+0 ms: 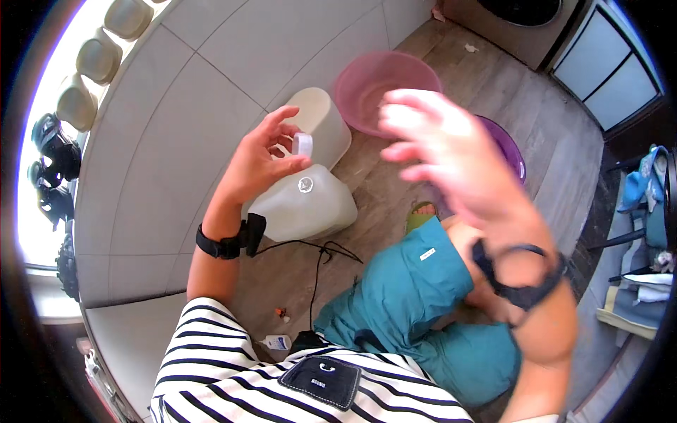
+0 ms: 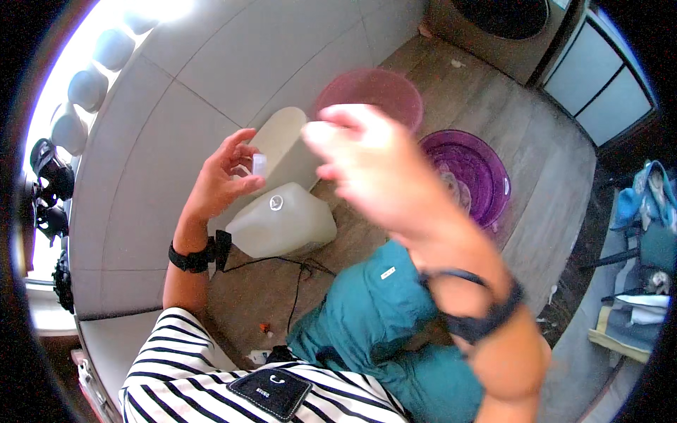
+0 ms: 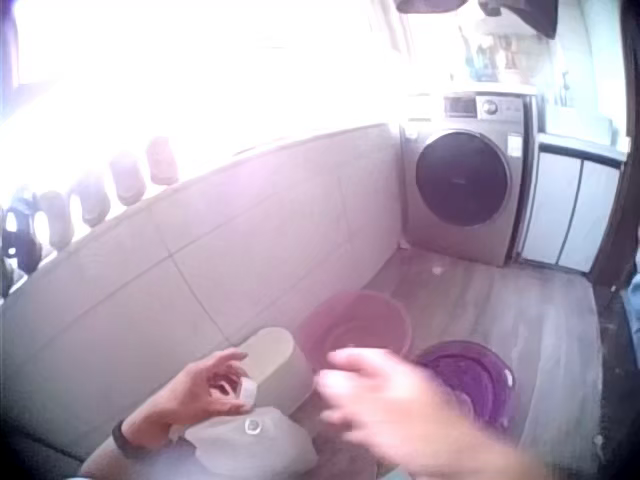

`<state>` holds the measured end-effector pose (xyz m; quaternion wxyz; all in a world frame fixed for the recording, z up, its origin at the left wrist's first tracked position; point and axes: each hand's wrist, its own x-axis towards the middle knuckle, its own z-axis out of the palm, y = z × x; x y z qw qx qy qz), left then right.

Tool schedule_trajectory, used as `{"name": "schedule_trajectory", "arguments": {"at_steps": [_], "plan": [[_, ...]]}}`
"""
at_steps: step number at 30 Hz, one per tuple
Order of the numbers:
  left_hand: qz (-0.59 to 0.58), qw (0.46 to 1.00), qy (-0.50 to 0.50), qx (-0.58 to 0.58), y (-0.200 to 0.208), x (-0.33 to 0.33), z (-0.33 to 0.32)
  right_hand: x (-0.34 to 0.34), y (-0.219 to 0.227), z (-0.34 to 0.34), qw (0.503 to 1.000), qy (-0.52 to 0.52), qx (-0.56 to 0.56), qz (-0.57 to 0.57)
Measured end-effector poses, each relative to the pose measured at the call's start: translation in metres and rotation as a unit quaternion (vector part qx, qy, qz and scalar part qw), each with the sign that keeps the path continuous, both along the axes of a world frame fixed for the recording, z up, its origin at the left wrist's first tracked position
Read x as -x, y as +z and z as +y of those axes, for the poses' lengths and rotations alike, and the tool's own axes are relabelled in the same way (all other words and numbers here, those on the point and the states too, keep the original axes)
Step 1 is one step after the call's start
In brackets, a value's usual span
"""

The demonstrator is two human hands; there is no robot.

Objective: The person wipes a plastic stool with a cloth, rotating it to clean all sides and the underside. They then unscrew the cap from a large plastic bottle and pour liquid into the cap.

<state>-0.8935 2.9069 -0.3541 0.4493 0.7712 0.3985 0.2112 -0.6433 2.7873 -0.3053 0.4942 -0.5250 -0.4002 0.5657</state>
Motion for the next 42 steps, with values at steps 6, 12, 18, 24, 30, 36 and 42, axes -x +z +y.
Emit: {"name": "schedule_trajectory", "arguments": {"at_steps": [6,12,18,24,30,36,42], "plan": [[0.057,0.986,0.044,-0.152,-0.011,-0.005,-0.014,0.095,-0.076,0.051,0.972,0.160,0.100,0.138],[0.124,0.984,0.061,-0.111,-0.046,0.022,-0.028,0.119,-0.124,0.057,0.955,0.132,0.169,0.207],[0.191,0.966,0.039,-0.168,-0.098,0.100,-0.010,0.107,-0.180,0.074,0.928,-0.036,0.270,0.253],[0.319,0.936,-0.034,-0.143,-0.142,0.124,-0.017,0.112,-0.212,0.065,0.916,-0.048,0.300,0.263],[0.235,0.964,-0.047,-0.118,-0.139,0.109,-0.007,0.089,-0.233,0.061,0.908,-0.065,0.301,0.284],[0.284,0.946,-0.071,-0.138,-0.118,0.067,-0.005,0.075,-0.242,0.060,0.906,-0.110,0.276,0.302],[0.277,0.943,-0.131,-0.128,-0.107,0.015,0.009,0.057,-0.236,0.061,0.928,-0.145,0.260,0.223]]}}
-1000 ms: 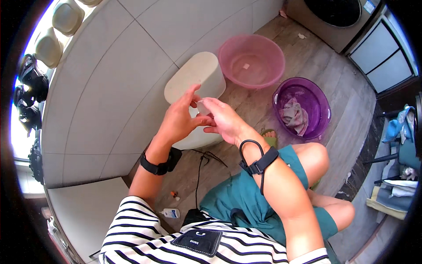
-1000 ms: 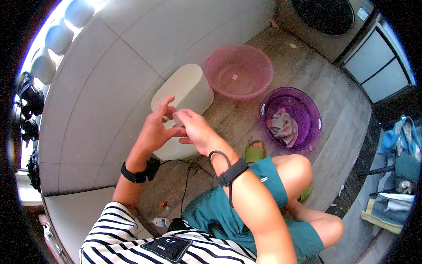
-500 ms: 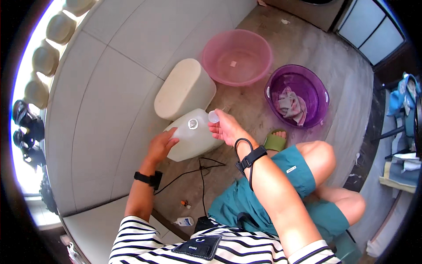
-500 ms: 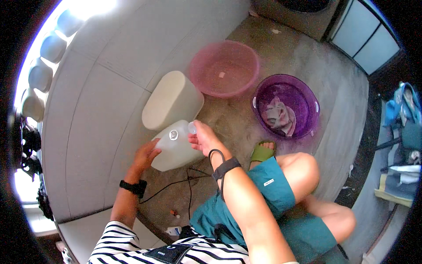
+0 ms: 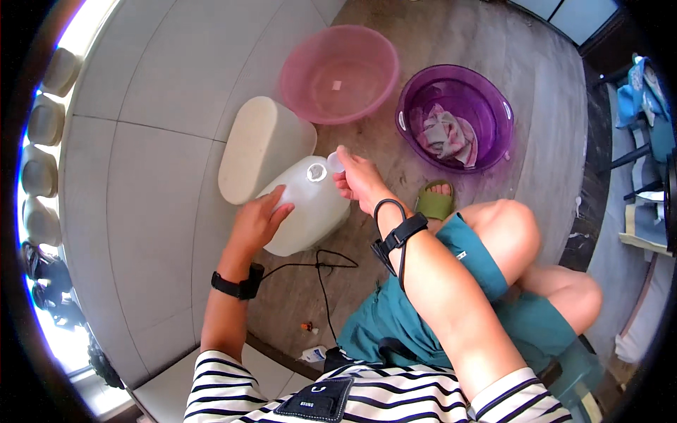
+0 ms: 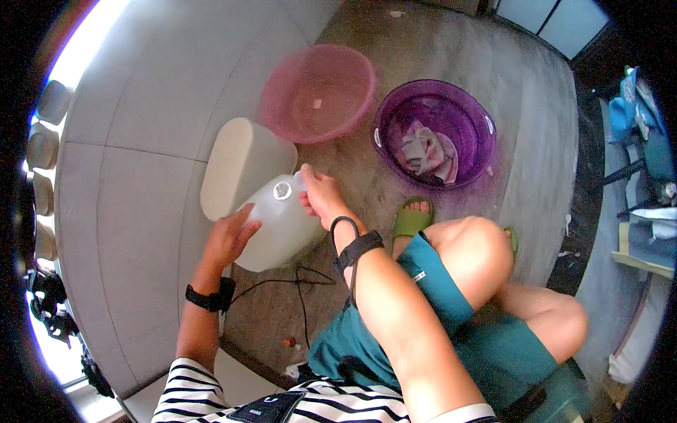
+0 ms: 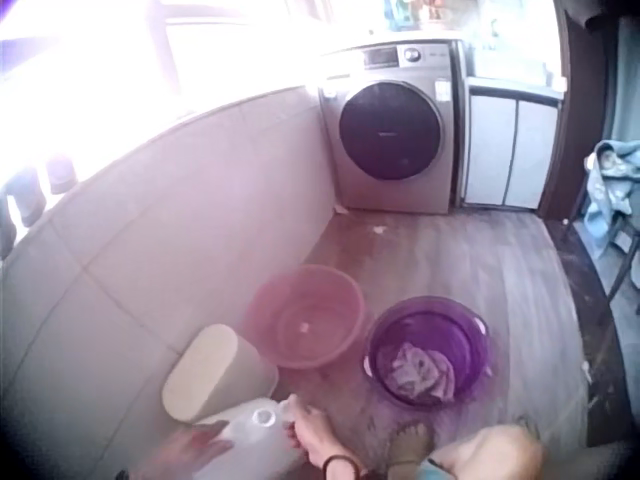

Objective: The person wipes a plastic stool with a cloth, rotating it to clean all sides and the underside. They then unscrew the cap from a large plastic bottle and pour liquid into the cap.

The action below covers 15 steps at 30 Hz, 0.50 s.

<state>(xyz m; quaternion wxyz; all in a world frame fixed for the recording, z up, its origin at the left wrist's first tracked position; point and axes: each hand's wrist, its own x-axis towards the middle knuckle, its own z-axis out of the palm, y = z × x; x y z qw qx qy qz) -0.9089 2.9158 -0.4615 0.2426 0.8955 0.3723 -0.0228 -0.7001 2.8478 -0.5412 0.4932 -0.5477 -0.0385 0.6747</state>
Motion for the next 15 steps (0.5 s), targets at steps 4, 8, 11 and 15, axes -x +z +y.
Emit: {"name": "schedule_trajectory", "arguments": {"at_steps": [4,8,11,15], "plan": [[0.035,0.998,-0.022,-0.050,0.005,-0.032,0.000,-0.014,-0.004,0.001,0.998,-0.062,-0.011,-0.024],[0.062,0.995,-0.031,-0.072,0.005,-0.050,0.002,-0.024,-0.003,0.003,0.996,-0.053,-0.014,-0.073],[0.071,0.994,-0.034,-0.079,0.004,-0.058,0.004,-0.030,-0.001,0.004,0.996,-0.056,-0.004,-0.074],[0.084,0.993,-0.043,-0.076,0.003,-0.074,0.005,-0.040,-0.009,0.006,0.993,-0.093,0.004,-0.065]]}}
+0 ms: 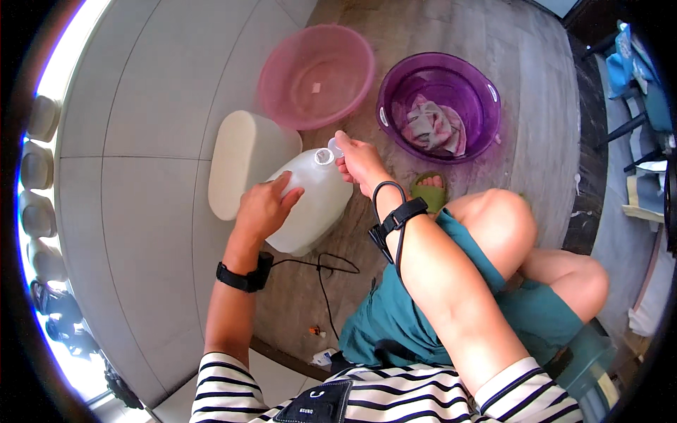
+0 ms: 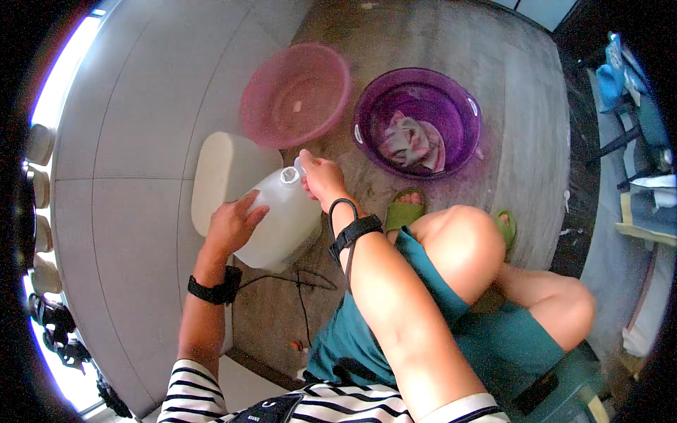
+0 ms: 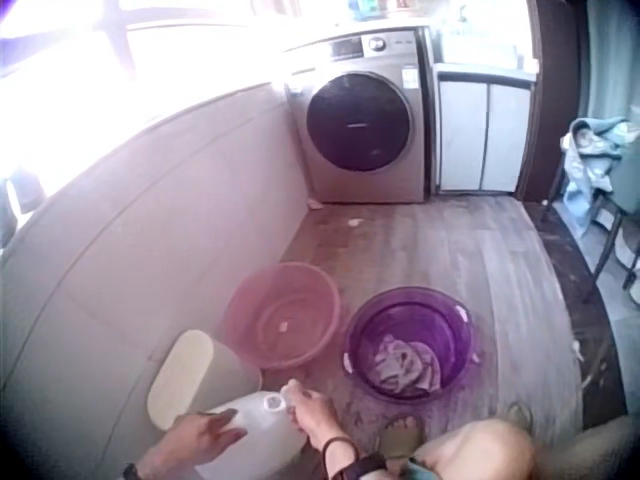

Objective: The person wipes a plastic stool with a cloth, rotating it to clean all sides and the underside. They then unscrew the cap from a large plastic bottle and pour liquid into the cap.

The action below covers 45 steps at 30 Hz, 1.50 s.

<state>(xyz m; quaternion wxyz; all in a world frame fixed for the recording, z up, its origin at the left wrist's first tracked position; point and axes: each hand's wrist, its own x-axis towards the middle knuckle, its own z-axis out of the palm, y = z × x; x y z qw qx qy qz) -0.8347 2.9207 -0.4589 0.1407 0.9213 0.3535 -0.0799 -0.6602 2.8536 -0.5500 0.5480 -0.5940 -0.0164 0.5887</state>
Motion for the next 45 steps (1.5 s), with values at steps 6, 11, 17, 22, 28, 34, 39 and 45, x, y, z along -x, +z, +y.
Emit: {"name": "schedule_trajectory", "arguments": {"at_steps": [6,11,17,22,28,34,39,45], "plan": [[0.027,1.000,0.001,0.010,0.001,-0.023,0.001,-0.010,-0.006,0.000,1.000,-0.025,0.009,0.013],[0.056,0.998,-0.014,-0.003,-0.002,-0.041,0.003,-0.020,-0.021,0.001,0.999,-0.044,0.016,0.012],[0.054,0.998,-0.032,-0.020,-0.008,-0.049,0.005,-0.026,-0.021,0.001,0.999,-0.035,0.022,0.020],[0.072,0.997,-0.030,-0.018,-0.006,-0.061,0.003,-0.031,-0.026,0.002,0.999,-0.042,0.024,0.016],[0.084,0.996,-0.027,-0.007,-0.006,-0.074,0.002,-0.038,-0.032,0.002,0.997,-0.054,0.043,0.026],[0.093,0.995,-0.034,-0.020,-0.011,-0.081,0.001,-0.042,-0.037,0.001,0.996,-0.067,0.038,0.037],[0.086,0.995,-0.046,-0.020,-0.015,-0.083,0.001,-0.044,-0.042,-0.002,0.995,-0.075,0.044,0.046],[0.097,0.994,-0.044,-0.019,-0.011,-0.082,0.002,-0.044,-0.043,0.001,0.995,-0.073,0.054,0.045]]}}
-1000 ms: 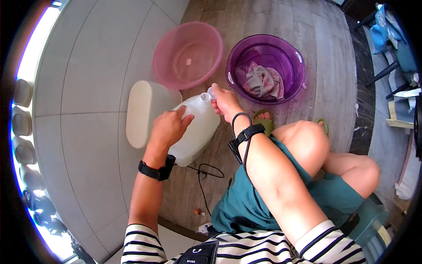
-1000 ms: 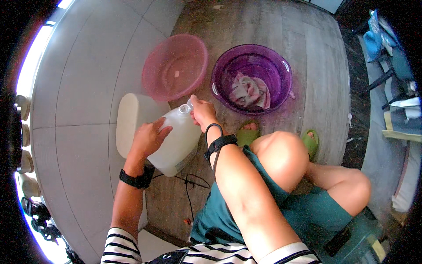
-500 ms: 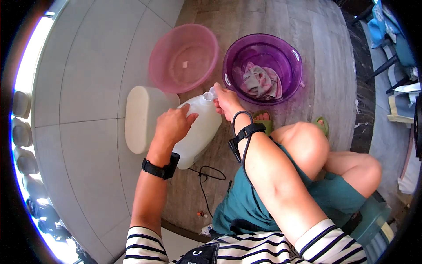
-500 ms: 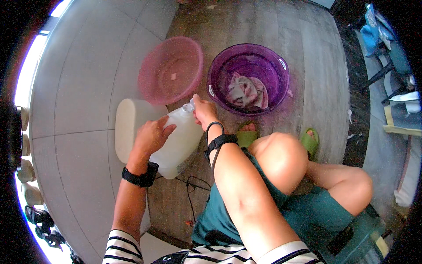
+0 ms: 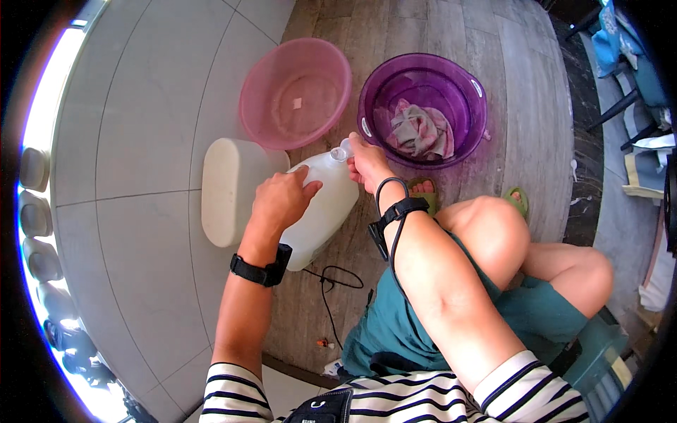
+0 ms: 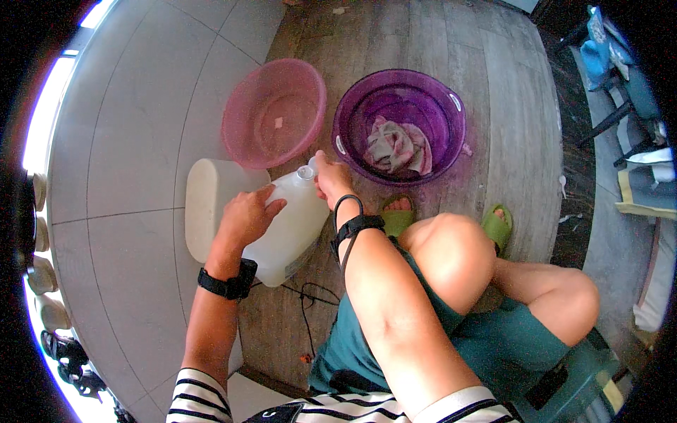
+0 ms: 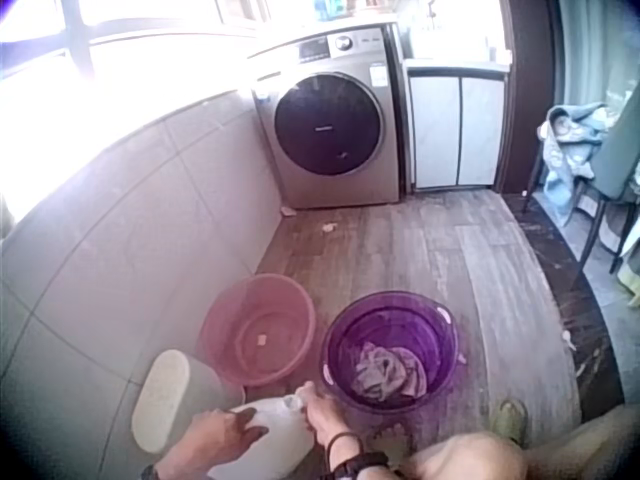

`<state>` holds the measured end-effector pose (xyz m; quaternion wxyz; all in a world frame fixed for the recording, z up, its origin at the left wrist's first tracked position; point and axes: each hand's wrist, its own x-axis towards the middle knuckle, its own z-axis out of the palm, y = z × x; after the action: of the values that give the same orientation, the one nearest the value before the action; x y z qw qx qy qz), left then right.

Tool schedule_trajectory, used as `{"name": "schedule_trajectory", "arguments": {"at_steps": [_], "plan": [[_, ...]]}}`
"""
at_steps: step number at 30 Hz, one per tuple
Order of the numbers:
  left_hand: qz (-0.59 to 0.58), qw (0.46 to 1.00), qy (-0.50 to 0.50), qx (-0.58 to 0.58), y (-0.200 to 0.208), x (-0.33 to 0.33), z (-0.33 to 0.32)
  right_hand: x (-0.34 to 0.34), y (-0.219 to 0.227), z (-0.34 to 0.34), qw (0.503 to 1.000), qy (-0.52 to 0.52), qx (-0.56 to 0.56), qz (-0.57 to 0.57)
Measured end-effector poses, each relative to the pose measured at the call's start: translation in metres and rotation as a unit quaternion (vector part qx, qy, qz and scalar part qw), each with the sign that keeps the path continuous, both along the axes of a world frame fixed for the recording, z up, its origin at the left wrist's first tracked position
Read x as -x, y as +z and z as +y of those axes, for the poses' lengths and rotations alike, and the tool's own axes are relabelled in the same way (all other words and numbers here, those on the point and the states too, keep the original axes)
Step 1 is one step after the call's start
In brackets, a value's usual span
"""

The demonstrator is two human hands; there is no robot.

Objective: The person wipes a plastic stool with a cloth, rotating it to clean all sides and the underside. They then unscrew the cap from a large plastic bottle and pour liquid into the cap.

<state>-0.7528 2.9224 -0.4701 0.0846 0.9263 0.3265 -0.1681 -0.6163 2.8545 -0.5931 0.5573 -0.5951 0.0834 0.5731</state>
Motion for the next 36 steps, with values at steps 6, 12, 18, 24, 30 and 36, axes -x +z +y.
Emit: {"name": "schedule_trajectory", "arguments": {"at_steps": [6,12,18,24,30,36], "plan": [[-0.002,1.000,0.004,0.000,0.000,0.001,0.000,0.002,0.004,-0.001,1.000,-0.003,0.006,-0.002],[0.003,1.000,0.003,0.006,-0.002,0.001,0.000,0.001,0.004,-0.002,1.000,-0.004,0.008,0.000],[0.004,1.000,0.025,0.016,0.002,-0.004,-0.003,0.000,0.003,-0.003,0.999,-0.032,0.007,-0.012],[0.001,1.000,0.020,0.016,0.004,0.004,-0.002,0.002,0.004,-0.003,0.999,-0.032,-0.008,-0.013],[-0.035,0.998,0.045,0.041,0.007,0.028,0.000,0.009,0.009,-0.007,0.998,0.052,-0.024,-0.036],[-0.048,0.994,0.087,0.049,0.016,0.054,-0.005,0.024,0.011,-0.006,0.994,0.068,-0.062,-0.058]]}}
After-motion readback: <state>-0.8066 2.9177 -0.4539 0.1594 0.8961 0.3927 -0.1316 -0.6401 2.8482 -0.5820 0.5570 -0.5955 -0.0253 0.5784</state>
